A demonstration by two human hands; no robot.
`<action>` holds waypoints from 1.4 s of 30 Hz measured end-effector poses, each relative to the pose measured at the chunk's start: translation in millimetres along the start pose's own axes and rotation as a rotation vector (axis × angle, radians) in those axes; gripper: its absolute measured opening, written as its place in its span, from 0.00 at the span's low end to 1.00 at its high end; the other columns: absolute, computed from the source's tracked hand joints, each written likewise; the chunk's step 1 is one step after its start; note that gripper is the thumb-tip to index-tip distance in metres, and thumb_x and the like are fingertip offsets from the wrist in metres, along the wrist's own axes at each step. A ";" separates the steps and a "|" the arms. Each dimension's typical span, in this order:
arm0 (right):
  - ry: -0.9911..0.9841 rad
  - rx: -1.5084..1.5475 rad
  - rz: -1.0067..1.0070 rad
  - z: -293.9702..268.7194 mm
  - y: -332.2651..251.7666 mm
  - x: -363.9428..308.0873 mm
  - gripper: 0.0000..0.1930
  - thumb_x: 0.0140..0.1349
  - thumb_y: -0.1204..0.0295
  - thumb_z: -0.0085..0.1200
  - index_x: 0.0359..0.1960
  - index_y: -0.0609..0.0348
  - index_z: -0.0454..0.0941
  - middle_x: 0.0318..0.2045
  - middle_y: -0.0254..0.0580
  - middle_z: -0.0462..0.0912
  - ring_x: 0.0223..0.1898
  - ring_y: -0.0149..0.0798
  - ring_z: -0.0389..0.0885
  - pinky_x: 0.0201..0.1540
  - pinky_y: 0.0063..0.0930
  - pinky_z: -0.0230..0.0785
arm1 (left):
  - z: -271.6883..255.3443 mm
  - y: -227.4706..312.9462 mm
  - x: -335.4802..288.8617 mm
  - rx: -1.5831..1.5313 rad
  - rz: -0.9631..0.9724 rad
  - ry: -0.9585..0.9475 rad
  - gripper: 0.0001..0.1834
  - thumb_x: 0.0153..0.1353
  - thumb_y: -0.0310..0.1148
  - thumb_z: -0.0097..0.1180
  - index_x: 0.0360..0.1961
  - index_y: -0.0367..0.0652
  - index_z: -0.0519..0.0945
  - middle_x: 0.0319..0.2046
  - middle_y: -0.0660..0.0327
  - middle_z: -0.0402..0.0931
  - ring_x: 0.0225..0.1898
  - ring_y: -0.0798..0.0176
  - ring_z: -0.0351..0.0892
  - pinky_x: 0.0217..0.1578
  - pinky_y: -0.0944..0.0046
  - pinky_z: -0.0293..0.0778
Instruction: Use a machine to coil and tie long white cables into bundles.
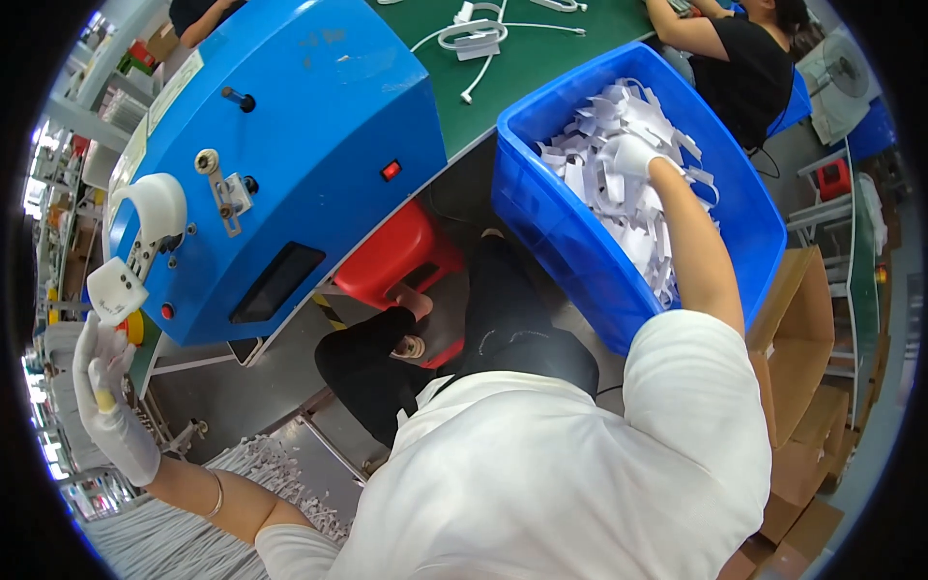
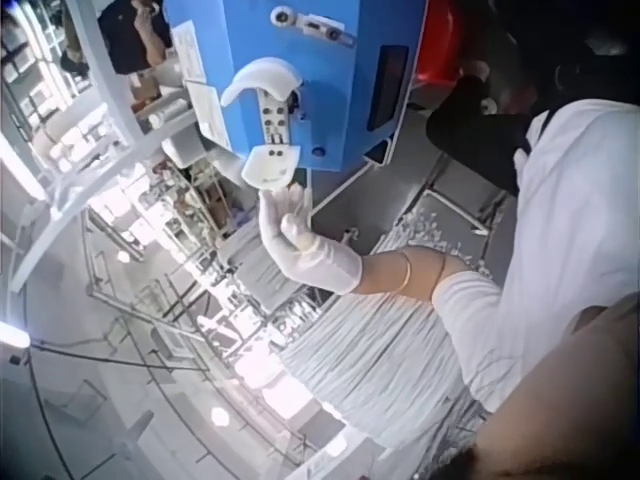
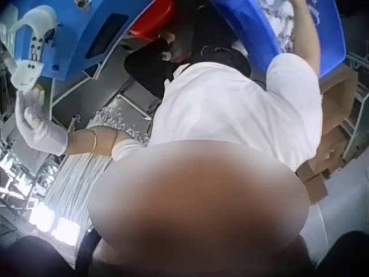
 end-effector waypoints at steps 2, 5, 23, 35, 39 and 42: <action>0.359 0.145 -0.149 -31.2 -9.8 -9.6 0.14 0.54 0.68 0.59 0.41 0.59 0.82 0.34 0.42 0.84 0.39 0.41 0.81 0.45 0.33 0.72 | 10.0 5.5 -0.5 -0.063 0.053 -0.013 0.23 0.71 0.40 0.44 0.57 0.32 0.73 0.49 0.50 0.76 0.50 0.59 0.77 0.53 0.62 0.72; 0.201 0.716 -0.112 -97.6 -97.5 -36.8 0.12 0.60 0.70 0.57 0.40 0.66 0.80 0.24 0.37 0.80 0.19 0.27 0.75 0.23 0.19 0.67 | 29.8 29.4 -14.0 -0.031 0.163 -0.016 0.16 0.68 0.32 0.49 0.50 0.31 0.77 0.45 0.53 0.78 0.45 0.62 0.78 0.48 0.63 0.75; 0.599 0.804 -1.163 -100.1 -451.3 -131.6 0.15 0.62 0.75 0.56 0.51 0.62 0.76 0.35 0.37 0.81 0.24 0.22 0.74 0.29 0.15 0.68 | 52.8 42.4 22.7 -0.265 0.159 0.382 0.08 0.58 0.19 0.57 0.39 0.37 0.81 0.31 0.63 0.79 0.26 0.73 0.78 0.27 0.74 0.73; 0.432 0.806 -1.077 -85.7 -473.4 -122.9 0.13 0.67 0.65 0.51 0.44 0.63 0.77 0.33 0.37 0.81 0.22 0.23 0.75 0.22 0.17 0.68 | 53.8 -3.3 22.9 -0.055 0.160 0.505 0.06 0.59 0.28 0.59 0.35 0.37 0.79 0.34 0.55 0.79 0.31 0.61 0.82 0.26 0.66 0.77; 0.455 0.726 -1.105 -86.0 -477.5 -128.3 0.12 0.67 0.69 0.51 0.46 0.63 0.78 0.37 0.39 0.80 0.28 0.26 0.77 0.26 0.15 0.67 | 48.6 -29.5 15.4 0.085 0.429 0.524 0.11 0.57 0.33 0.61 0.37 0.38 0.79 0.34 0.50 0.78 0.38 0.45 0.78 0.41 0.55 0.74; 0.774 0.568 -1.206 -75.3 -455.9 -135.8 0.13 0.67 0.71 0.48 0.48 0.64 0.78 0.49 0.44 0.77 0.39 0.31 0.79 0.37 0.21 0.73 | 45.3 -40.8 -1.0 0.160 0.538 0.512 0.14 0.56 0.38 0.62 0.37 0.38 0.79 0.36 0.50 0.78 0.40 0.47 0.78 0.42 0.53 0.74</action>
Point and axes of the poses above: each hand's wrist, its own x-axis towards the middle knuckle, its own z-axis out of the palm, y = z × x, the point moved 1 cm from there along x, towards the middle knuckle
